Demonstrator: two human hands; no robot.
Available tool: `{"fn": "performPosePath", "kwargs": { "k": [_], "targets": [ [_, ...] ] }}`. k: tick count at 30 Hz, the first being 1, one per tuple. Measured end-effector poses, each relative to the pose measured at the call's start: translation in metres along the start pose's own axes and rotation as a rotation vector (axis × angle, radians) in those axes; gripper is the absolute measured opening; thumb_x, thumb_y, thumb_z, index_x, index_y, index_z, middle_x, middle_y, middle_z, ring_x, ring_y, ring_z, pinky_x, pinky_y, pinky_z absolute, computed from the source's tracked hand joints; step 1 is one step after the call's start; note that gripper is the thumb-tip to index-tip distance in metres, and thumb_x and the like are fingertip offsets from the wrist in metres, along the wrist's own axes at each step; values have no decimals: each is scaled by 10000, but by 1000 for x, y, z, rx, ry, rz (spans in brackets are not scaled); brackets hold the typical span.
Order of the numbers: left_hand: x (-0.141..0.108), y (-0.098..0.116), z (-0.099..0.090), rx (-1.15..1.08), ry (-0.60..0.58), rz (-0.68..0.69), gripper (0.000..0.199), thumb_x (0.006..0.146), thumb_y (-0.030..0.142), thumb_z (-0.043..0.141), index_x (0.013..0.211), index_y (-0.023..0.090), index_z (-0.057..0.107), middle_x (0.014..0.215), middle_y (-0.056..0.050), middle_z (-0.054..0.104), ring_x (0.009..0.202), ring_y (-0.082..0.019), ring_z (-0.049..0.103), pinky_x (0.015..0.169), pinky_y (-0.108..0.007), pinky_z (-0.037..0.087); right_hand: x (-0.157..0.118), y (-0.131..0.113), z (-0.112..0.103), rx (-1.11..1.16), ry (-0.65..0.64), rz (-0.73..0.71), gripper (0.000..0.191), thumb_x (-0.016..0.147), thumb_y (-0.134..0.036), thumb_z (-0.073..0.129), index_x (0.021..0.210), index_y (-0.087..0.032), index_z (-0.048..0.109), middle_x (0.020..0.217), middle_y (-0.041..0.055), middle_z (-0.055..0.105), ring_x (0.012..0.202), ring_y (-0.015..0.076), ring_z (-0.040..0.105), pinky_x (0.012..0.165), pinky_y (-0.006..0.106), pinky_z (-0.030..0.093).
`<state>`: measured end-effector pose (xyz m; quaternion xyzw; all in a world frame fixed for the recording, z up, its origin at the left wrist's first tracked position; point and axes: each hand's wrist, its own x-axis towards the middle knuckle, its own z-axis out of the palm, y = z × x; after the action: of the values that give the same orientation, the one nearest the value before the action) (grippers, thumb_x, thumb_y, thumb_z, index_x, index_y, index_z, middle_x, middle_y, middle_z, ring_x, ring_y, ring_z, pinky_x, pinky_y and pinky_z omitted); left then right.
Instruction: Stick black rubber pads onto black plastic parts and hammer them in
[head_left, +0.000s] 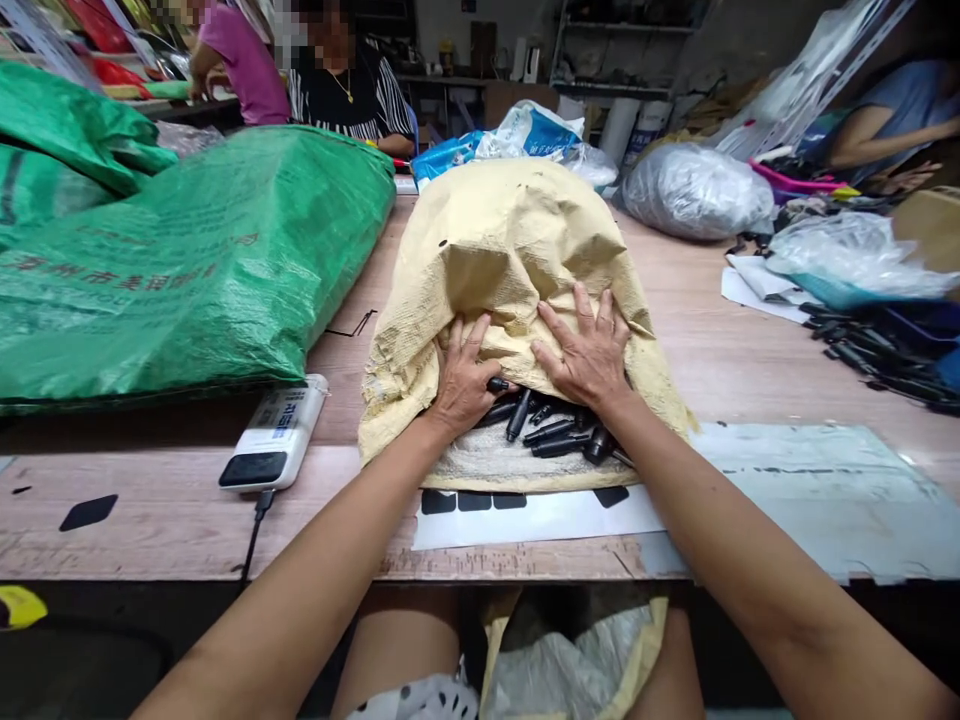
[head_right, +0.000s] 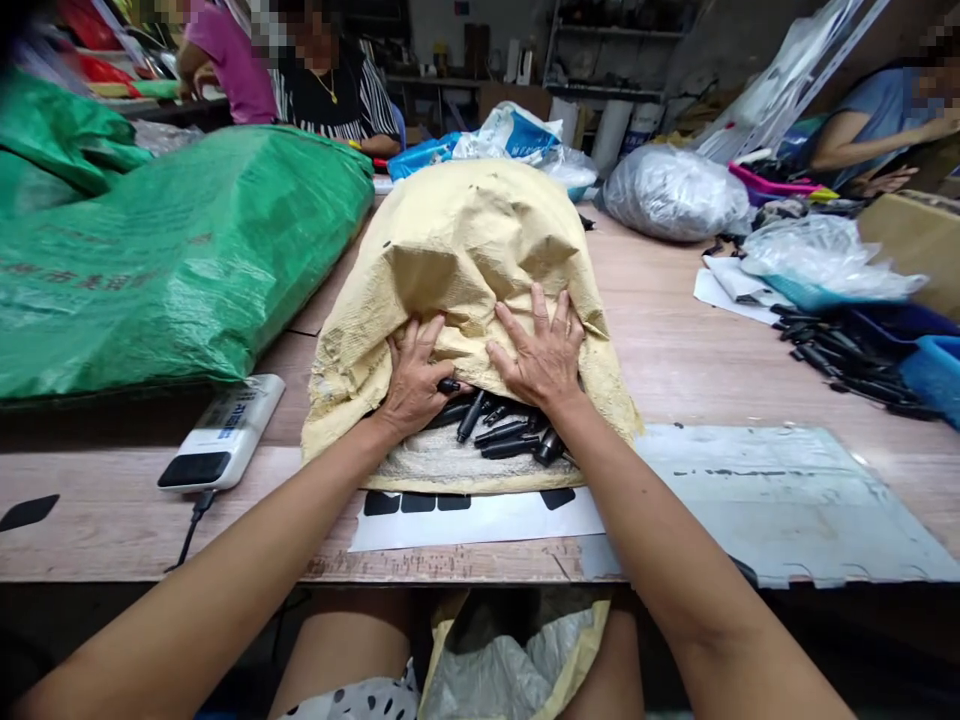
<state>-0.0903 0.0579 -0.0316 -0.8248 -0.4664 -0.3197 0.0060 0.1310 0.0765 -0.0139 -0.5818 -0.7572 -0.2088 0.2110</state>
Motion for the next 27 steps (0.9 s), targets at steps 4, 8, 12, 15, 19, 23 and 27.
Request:
{"fn": "performPosePath", "kwargs": {
  "k": [4, 8, 12, 15, 19, 23, 27],
  "targets": [
    [7, -5, 4, -33, 4, -16, 272, 841, 455, 702, 761, 195, 707, 1595, -85, 368, 1497, -428, 155, 1167, -678, 101, 6, 1, 3, -36, 5, 2, 648, 929, -578, 449, 1532, -363, 353, 1671, 59, 116, 1477, 466, 97, 1081, 646, 200],
    [16, -8, 8, -58, -15, -41, 277, 835, 452, 704, 755, 187, 709, 1599, -88, 361, 1493, -437, 150, 1172, -666, 103, 14, 4, 9, -53, -11, 10, 643, 939, -571, 434, 1538, -355, 345, 1674, 61, 101, 1475, 464, 97, 1078, 628, 203],
    [28, -13, 16, -53, -3, -41, 252, 829, 439, 716, 776, 192, 715, 1604, -85, 352, 1497, -424, 146, 1179, -657, 85, 26, 12, 17, -53, -15, 10, 633, 947, -581, 407, 1532, -340, 363, 1669, 70, 122, 1476, 457, 99, 1074, 620, 213],
    [37, -17, 21, -49, 7, -35, 246, 830, 436, 717, 787, 193, 715, 1604, -83, 354, 1499, -419, 143, 1181, -653, 92, 34, 18, 24, -24, -3, 9, 615, 951, -581, 388, 1521, -351, 380, 1667, 60, 135, 1480, 449, 94, 1085, 616, 201],
    [41, -18, 22, -43, 6, -33, 257, 835, 444, 711, 787, 191, 712, 1605, -86, 352, 1503, -412, 145, 1184, -649, 86, 37, 20, 24, -7, -21, 24, 616, 952, -588, 390, 1522, -355, 378, 1674, 44, 104, 1487, 443, 74, 1106, 618, 185],
    [39, -12, 14, -16, -51, -54, 255, 817, 420, 740, 770, 173, 698, 1615, -115, 326, 1508, -416, 149, 1182, -664, 62, 42, 19, 10, 120, -131, 56, 618, 945, -606, 413, 1499, -332, 428, 1669, 59, 140, 1484, 456, 100, 1106, 670, 195],
    [38, 1, -4, -11, -97, -60, 291, 816, 426, 747, 763, 158, 648, 1607, -151, 318, 1500, -395, 215, 1196, -634, 129, 49, 25, -27, 424, -111, 104, 539, 953, -584, 435, 1338, -254, 619, 1506, 95, 481, 1456, 384, 287, 1130, 651, 256]
  ]
}}
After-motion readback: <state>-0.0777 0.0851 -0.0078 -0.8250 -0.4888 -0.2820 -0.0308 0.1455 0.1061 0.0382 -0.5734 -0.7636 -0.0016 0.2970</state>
